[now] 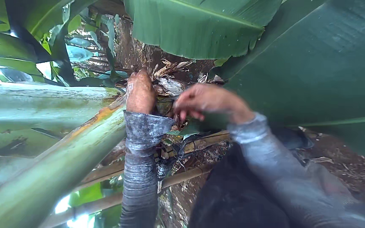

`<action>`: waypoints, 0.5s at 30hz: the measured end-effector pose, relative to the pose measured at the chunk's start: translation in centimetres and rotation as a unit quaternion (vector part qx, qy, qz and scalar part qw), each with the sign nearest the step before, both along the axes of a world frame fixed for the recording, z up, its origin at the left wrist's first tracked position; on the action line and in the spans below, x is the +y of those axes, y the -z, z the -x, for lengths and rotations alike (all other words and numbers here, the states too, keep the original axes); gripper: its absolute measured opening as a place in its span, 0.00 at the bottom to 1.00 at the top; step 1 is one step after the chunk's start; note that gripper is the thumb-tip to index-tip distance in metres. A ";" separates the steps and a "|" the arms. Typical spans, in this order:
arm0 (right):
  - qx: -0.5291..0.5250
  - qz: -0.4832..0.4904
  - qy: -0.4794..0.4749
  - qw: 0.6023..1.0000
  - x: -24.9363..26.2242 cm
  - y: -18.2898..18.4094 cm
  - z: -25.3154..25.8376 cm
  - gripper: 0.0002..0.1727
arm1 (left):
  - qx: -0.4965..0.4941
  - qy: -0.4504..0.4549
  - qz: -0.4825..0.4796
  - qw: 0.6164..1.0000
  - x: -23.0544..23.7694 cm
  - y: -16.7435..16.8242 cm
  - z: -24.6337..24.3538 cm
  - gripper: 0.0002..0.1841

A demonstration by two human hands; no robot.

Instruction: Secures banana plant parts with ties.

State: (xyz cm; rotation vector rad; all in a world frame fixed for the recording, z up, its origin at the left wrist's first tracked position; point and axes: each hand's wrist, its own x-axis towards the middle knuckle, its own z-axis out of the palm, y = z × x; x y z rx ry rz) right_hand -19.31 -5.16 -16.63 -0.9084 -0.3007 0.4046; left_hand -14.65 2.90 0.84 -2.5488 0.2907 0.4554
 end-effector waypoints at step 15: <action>-0.060 -0.253 0.109 0.959 9.0 2.9 -8.6 0.09 | -0.017 -0.072 0.033 0.997 0.5 2.8 -5.6 0.22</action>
